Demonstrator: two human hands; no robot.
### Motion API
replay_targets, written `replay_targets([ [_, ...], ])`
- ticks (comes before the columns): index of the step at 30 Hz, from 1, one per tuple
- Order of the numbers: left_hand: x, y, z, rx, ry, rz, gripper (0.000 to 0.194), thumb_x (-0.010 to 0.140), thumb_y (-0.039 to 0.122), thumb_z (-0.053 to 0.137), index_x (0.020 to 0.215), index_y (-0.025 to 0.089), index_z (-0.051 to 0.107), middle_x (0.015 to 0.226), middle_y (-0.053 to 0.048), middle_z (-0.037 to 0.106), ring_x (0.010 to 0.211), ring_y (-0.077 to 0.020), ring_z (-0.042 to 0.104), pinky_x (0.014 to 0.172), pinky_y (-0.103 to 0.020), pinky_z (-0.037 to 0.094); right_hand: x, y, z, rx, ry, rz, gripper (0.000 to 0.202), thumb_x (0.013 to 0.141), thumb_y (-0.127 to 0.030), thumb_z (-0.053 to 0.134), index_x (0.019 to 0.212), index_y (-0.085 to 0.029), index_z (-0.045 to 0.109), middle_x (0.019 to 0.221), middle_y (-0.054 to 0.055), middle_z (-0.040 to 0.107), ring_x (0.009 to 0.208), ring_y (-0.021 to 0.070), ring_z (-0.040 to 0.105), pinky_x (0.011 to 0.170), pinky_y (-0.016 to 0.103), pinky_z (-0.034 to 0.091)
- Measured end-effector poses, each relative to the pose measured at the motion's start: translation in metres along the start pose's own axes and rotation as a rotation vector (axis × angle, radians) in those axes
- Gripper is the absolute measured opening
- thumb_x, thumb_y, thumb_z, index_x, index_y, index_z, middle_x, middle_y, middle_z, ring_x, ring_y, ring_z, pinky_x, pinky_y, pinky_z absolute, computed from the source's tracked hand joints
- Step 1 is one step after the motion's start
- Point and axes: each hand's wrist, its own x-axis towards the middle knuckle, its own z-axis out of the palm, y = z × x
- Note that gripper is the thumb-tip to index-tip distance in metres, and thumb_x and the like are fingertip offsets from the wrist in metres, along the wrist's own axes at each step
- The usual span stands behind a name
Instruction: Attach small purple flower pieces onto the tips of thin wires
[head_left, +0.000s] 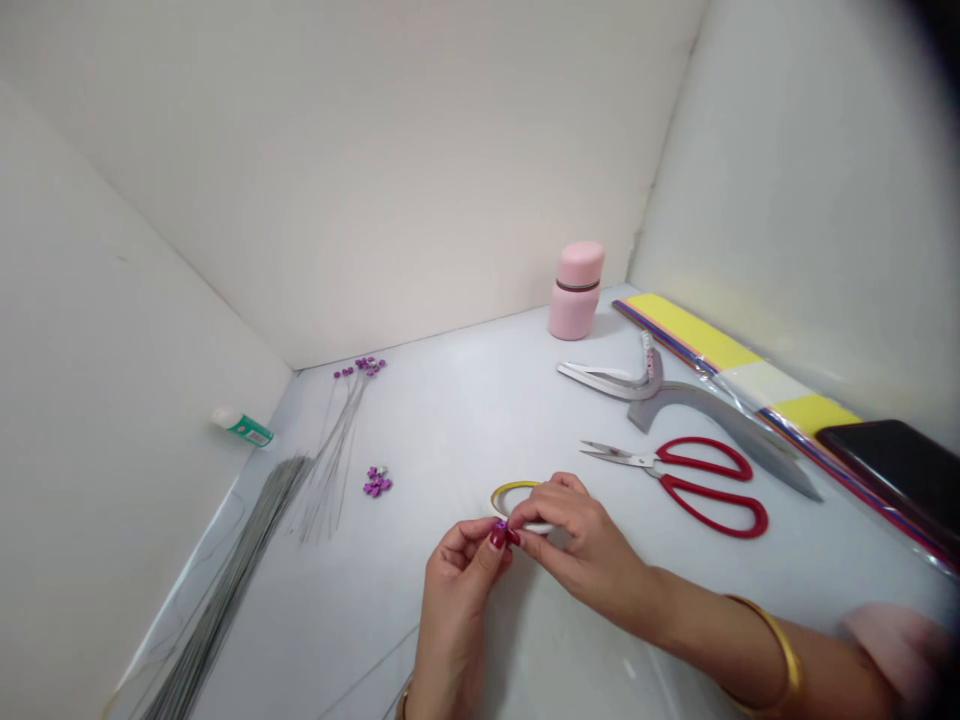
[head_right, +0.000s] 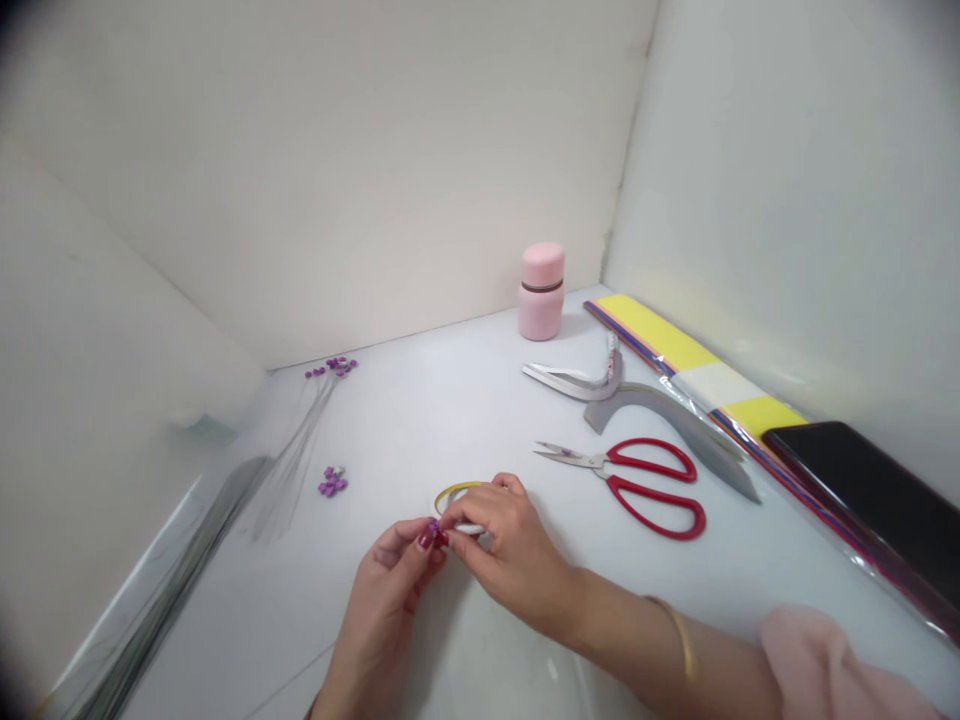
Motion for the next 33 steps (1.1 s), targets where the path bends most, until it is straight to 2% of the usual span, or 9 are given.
replay_targets([
  [5,0.0019,-0.0011,-0.0007,0.038,0.007,0.014,0.014,0.063,0.018,0.074,0.074,0.013,0.068,0.069,-0.003,0.069,0.064,-0.01,0.058,0.064,-0.02,0.045,0.0002,0.0008,0.0009,0.0,0.004,0.003,0.009,0.081,-0.014,0.055,0.078,-0.022,0.057,0.072,-0.002,0.064,0.066,0.0138,0.055,0.073,0.033,0.031],
  [12,0.003,-0.0038,-0.0027,0.027,0.01,0.015,0.012,0.065,0.021,0.072,0.073,0.013,0.069,0.065,-0.001,0.066,0.058,-0.0088,0.056,0.062,-0.021,0.046,-0.0007,0.0012,0.0013,0.009,0.004,-0.005,0.008,0.083,-0.019,0.052,0.078,-0.022,0.057,0.073,0.0,0.064,0.068,0.0155,0.056,0.074,0.034,0.032],
  [18,0.0009,-0.0039,-0.001,0.04,0.001,0.032,0.009,0.07,0.02,0.068,0.076,0.014,0.068,0.07,-0.001,0.066,0.062,-0.0089,0.056,0.065,-0.021,0.045,-0.0021,0.0001,0.0027,0.003,0.032,0.029,0.009,0.082,-0.017,0.053,0.089,-0.022,0.054,0.08,0.001,0.063,0.072,0.0158,0.054,0.073,0.033,0.036],
  [33,0.0022,-0.0044,-0.0022,0.128,0.0,0.072,0.011,0.074,0.024,0.064,0.082,0.016,0.066,0.079,-0.003,0.068,0.069,-0.0115,0.06,0.069,-0.024,0.047,-0.0016,-0.0015,0.0046,-0.02,0.038,0.051,0.009,0.082,-0.015,0.051,0.086,-0.022,0.054,0.078,0.001,0.063,0.073,0.0161,0.055,0.073,0.032,0.04],
])
